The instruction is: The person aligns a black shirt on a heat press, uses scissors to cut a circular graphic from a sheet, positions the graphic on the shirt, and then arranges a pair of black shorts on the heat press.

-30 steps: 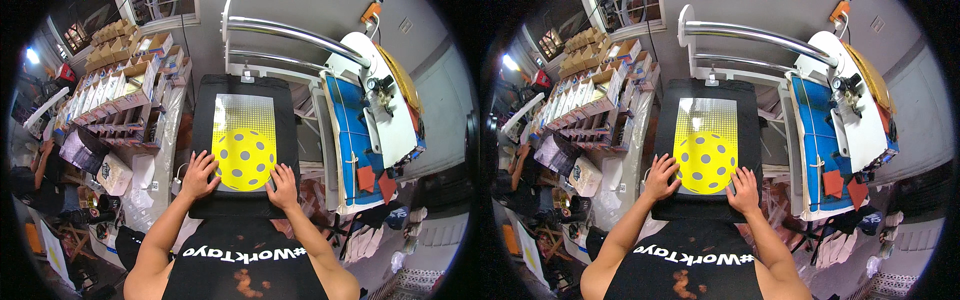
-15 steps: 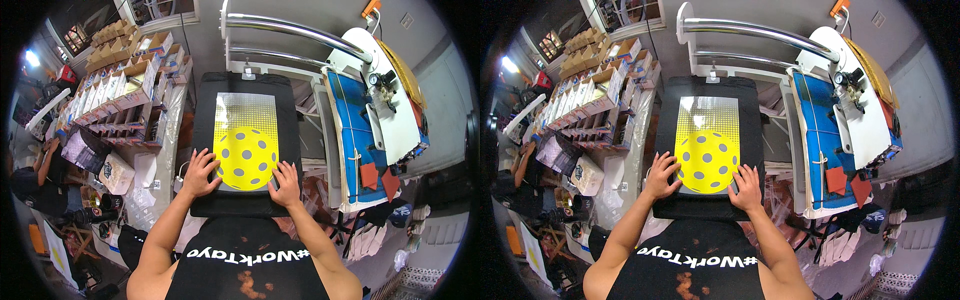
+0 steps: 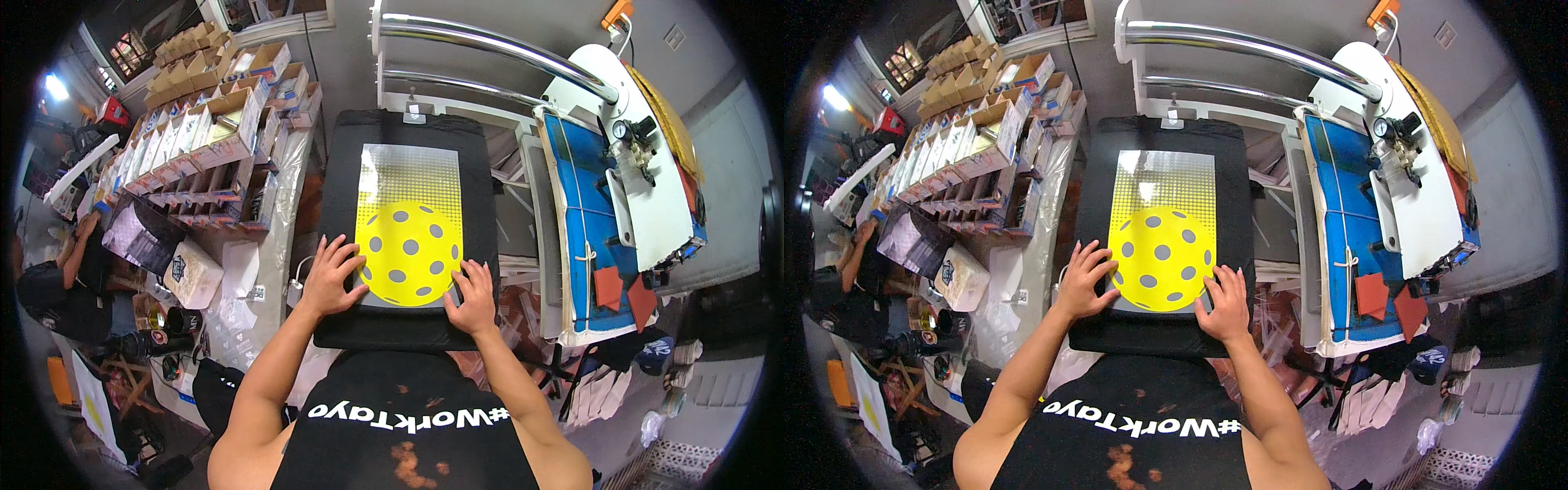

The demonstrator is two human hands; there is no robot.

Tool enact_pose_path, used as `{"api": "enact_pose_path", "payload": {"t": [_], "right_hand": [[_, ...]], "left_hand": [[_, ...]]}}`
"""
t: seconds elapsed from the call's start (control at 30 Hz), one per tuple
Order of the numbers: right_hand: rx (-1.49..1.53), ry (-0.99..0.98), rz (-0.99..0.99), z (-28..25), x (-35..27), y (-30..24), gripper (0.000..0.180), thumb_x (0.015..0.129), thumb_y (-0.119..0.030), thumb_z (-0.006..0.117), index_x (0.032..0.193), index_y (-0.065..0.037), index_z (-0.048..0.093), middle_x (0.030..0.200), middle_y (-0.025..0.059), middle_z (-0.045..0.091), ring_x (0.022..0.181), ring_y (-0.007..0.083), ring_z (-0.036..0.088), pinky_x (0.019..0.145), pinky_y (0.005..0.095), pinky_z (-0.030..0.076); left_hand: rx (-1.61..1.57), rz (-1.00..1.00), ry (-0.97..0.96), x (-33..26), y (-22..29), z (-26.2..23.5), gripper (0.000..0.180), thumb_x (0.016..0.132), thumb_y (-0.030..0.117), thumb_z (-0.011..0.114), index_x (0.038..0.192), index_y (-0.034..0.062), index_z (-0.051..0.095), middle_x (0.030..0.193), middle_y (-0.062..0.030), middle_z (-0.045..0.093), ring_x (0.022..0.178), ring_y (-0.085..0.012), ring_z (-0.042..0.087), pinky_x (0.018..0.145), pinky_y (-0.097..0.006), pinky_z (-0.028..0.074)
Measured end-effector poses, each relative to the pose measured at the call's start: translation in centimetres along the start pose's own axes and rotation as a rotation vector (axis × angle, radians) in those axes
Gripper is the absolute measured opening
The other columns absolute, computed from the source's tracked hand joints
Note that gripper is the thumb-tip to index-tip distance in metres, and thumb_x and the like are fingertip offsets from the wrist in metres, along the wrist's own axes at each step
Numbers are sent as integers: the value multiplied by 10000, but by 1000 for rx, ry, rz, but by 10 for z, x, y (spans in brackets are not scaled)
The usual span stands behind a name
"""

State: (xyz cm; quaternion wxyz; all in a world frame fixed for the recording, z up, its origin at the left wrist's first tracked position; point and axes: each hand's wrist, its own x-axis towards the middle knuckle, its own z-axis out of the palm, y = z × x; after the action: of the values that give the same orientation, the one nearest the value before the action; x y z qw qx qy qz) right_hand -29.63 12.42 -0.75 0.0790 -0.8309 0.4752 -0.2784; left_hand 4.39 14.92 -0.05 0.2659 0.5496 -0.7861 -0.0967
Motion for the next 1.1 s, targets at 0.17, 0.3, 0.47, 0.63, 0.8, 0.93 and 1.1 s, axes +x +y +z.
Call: {"api": "enact_pose_path", "payload": {"t": [0.17, 0.3, 0.47, 0.63, 0.8, 0.93, 1.1], "right_hand": [[-6, -2, -6, -2, 0, 0, 431, 770, -227, 731, 1140, -15, 666, 1304, 203, 578, 1308, 387, 496, 1170, 566, 295], [15, 8, -1, -1, 0, 1, 425, 770, -220, 733, 1137, -14, 673, 1312, 201, 578, 1309, 382, 497, 1173, 560, 295], [23, 10, 0, -1, 0, 3, 424, 770, -215, 733, 1134, -6, 674, 1320, 201, 577, 1310, 381, 497, 1174, 555, 295], [20, 12, 6, -1, 0, 1, 425, 767, -216, 732, 1131, -4, 672, 1311, 204, 580, 1307, 382, 499, 1172, 555, 300], [22, 15, 7, -1, -1, 2, 424, 763, -214, 731, 1126, -4, 668, 1302, 205, 581, 1301, 385, 503, 1168, 556, 304], [28, 15, 1, -1, -1, 3, 421, 762, -212, 731, 1123, -6, 667, 1298, 206, 581, 1298, 391, 503, 1164, 563, 304], [36, 15, -2, -1, 0, 2, 417, 760, -209, 731, 1120, -9, 668, 1293, 207, 579, 1295, 395, 502, 1161, 572, 303]], "left_hand": [[-16, -8, -4, 1, 2, -1, 522, 761, 335, 790, 1209, 99, 663, 1353, -124, 568, 1410, -372, 401, 1206, -602, 201], [-1, -5, -7, 2, 1, 0, 524, 753, 334, 801, 1205, 105, 668, 1354, -111, 570, 1408, -364, 403, 1213, -595, 195], [12, -11, -10, 2, 3, -1, 524, 746, 333, 811, 1200, 111, 673, 1352, -93, 576, 1406, -357, 405, 1216, -586, 198], [11, -8, -16, 2, 3, -1, 530, 747, 337, 811, 1208, 114, 672, 1355, -91, 577, 1409, -358, 400, 1215, -588, 197], [17, 0, -13, 2, 1, 0, 528, 751, 338, 805, 1212, 119, 671, 1356, -92, 575, 1411, -359, 397, 1214, -590, 196], [16, -4, -16, 2, 1, 1, 530, 750, 342, 802, 1212, 120, 670, 1352, -94, 575, 1412, -359, 394, 1214, -591, 194], [11, -9, -14, 1, 3, 0, 534, 749, 347, 802, 1212, 119, 665, 1351, -98, 571, 1412, -363, 392, 1214, -591, 193]]}}
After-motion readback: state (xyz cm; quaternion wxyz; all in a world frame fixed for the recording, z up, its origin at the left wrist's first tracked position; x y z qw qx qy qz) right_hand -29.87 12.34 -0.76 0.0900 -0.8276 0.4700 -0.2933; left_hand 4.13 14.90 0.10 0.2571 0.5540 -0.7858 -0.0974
